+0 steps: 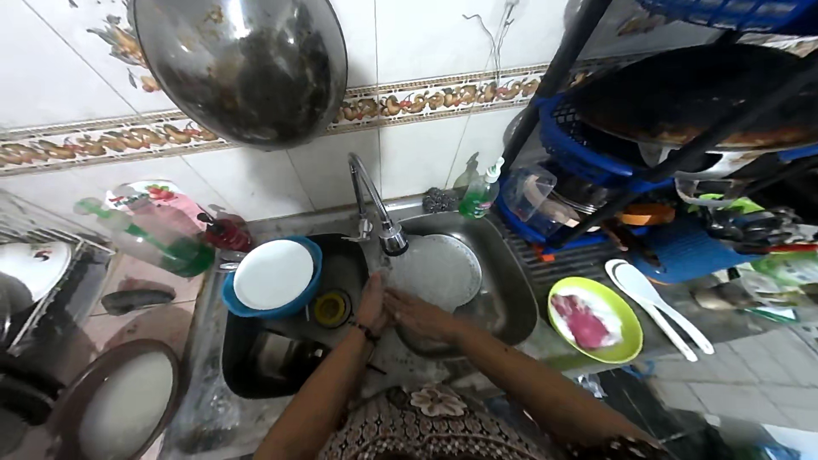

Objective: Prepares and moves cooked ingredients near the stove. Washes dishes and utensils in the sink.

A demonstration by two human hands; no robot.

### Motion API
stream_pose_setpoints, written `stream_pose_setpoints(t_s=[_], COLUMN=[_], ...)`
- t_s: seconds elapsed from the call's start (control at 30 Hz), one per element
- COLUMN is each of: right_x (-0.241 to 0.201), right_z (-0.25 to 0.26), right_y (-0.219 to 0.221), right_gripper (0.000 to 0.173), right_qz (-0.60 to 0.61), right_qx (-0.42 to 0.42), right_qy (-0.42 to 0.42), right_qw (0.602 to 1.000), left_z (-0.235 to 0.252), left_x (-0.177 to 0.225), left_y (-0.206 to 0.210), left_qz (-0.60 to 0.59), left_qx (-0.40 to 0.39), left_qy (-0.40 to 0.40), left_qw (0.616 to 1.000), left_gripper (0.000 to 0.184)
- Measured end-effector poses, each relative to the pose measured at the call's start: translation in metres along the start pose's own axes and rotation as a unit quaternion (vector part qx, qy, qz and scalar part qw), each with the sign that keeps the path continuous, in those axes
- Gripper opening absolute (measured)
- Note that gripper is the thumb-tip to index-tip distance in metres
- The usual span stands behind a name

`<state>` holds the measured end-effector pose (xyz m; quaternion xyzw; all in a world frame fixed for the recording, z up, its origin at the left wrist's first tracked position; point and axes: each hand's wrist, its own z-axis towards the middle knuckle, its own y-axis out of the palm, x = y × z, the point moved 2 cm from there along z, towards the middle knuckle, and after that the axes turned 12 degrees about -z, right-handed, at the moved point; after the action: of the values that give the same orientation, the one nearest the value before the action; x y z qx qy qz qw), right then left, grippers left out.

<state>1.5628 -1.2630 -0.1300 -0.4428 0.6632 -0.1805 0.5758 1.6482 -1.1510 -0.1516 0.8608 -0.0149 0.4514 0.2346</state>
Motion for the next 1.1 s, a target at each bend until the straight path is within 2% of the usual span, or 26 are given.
stream_pose_setpoints(t_s=[0.07, 0.17, 0.23, 0.3, 0.43, 0.53, 0.63, 0.73, 0.8, 0.9, 1.0, 1.1], right_x=[0.009, 0.036, 0.057, 0.074, 0.069, 0.036, 0.010, 0.019, 0.030, 0.060, 0.088, 0.088], right_z=[-0.024, -0.039, -0.033, -0.017, 0.024, 0.037, 0.022, -0.007, -0.030, -0.040, -0.017, 0.019], right_y=[-0.007, -0.027, -0.036, -0.038, -0.034, -0.025, -0.017, -0.013, -0.022, -0.040, -0.048, -0.040], right_gripper=[0.049, 0.053, 0.059, 0.065, 0.063, 0.064, 0.048, 0.049, 0.047, 0.051, 0.059, 0.064], right_qz=[-0.042, -0.114, -0.154, -0.171, -0.122, -0.086, -0.054, -0.004, -0.028, -0.131, -0.168, -0.147], right_qx=[-0.019, -0.042, -0.023, 0.019, 0.064, 0.027, -0.012, -0.033, -0.036, -0.034, 0.007, 0.052], right_qy=[0.025, 0.160, 0.224, 0.250, 0.229, 0.142, 0.026, -0.024, 0.011, 0.130, 0.203, 0.202], right_qw=[0.999, 0.980, 0.962, 0.953, 0.964, 0.986, 0.998, 0.999, 0.999, 0.982, 0.965, 0.967], left_z=[0.001, 0.002, 0.001, -0.004, -0.011, -0.010, -0.001, 0.009, 0.012, 0.013, 0.007, -0.001], left_x=[0.005, 0.005, 0.001, -0.003, -0.013, -0.013, -0.006, 0.001, 0.005, 0.006, 0.000, -0.008], left_y=[-0.005, -0.008, -0.007, -0.001, 0.014, 0.021, 0.024, 0.010, 0.006, 0.002, 0.007, 0.016], left_qz=[-0.019, -0.024, -0.019, -0.017, -0.055, -0.074, -0.023, -0.009, -0.010, 0.000, -0.005, -0.040], left_qx=[-0.003, 0.001, 0.001, -0.011, -0.036, -0.052, 0.009, 0.006, 0.004, 0.014, 0.002, -0.013], left_qy=[0.019, 0.022, 0.005, -0.013, -0.055, -0.084, -0.074, -0.042, -0.002, 0.012, -0.005, -0.035], left_qw=[1.000, 0.999, 1.000, 1.000, 0.996, 0.992, 0.997, 0.999, 1.000, 1.000, 1.000, 0.998], left_gripper=[0.055, 0.056, 0.054, 0.053, 0.054, 0.059, 0.055, 0.059, 0.056, 0.055, 0.053, 0.053])
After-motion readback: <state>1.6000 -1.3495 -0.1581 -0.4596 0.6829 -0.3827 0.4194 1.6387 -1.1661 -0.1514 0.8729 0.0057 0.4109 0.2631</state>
